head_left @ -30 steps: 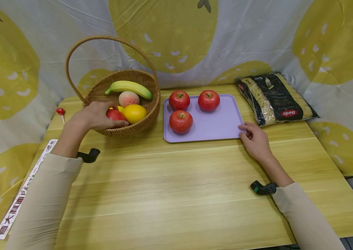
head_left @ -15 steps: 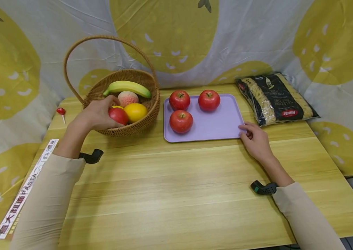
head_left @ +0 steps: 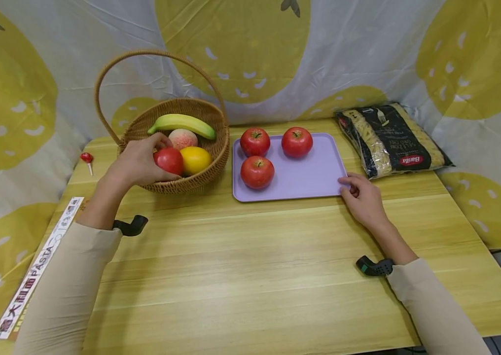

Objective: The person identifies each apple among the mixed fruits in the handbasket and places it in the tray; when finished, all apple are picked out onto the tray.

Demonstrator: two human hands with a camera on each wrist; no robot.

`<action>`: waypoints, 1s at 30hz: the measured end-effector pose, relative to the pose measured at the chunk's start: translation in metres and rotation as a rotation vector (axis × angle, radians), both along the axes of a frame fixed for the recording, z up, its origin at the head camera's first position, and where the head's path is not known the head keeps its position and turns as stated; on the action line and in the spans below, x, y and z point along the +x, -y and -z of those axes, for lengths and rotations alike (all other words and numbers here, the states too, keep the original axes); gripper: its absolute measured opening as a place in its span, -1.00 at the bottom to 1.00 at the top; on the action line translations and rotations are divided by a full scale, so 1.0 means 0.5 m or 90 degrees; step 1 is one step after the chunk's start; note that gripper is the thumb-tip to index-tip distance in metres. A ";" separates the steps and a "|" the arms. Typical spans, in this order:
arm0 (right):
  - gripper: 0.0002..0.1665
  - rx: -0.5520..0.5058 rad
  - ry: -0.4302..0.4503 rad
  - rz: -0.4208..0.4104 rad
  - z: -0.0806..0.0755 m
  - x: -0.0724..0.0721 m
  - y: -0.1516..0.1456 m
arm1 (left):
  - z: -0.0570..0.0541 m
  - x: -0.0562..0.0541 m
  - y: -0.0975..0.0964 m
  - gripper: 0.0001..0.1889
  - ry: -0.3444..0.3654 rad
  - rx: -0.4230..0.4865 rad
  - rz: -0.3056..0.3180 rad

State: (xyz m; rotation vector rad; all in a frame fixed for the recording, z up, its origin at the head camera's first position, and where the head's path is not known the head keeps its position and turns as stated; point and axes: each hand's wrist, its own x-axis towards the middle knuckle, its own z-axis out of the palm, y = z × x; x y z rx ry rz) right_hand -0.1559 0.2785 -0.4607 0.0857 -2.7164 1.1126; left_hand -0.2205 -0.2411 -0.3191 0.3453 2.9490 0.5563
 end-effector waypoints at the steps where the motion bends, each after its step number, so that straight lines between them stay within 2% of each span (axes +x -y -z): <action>1: -0.65 -0.001 -0.001 0.000 0.000 0.000 0.000 | 0.001 0.001 -0.001 -0.15 -0.005 0.004 0.001; 7: -0.66 -0.002 -0.002 0.000 0.001 0.000 0.000 | 0.008 0.007 -0.003 -0.08 -0.043 0.002 -0.004; 11: -0.66 0.000 0.000 0.000 0.000 0.000 0.001 | 0.014 0.009 -0.003 -0.13 -0.081 0.017 -0.013; 17: -0.65 0.003 0.007 0.008 -0.002 -0.001 0.000 | 0.010 0.015 -0.013 -0.17 -0.143 0.085 -0.046; 20: -0.65 0.004 0.006 0.009 -0.002 -0.001 -0.001 | 0.008 0.019 -0.020 -0.11 -0.159 0.117 -0.062; 26: -0.65 0.000 0.006 0.002 -0.002 0.000 -0.001 | 0.006 0.026 -0.042 0.03 -0.185 0.138 -0.096; 30: -0.65 0.001 0.009 0.001 -0.003 0.000 0.000 | 0.001 0.032 -0.061 0.01 -0.197 0.178 -0.112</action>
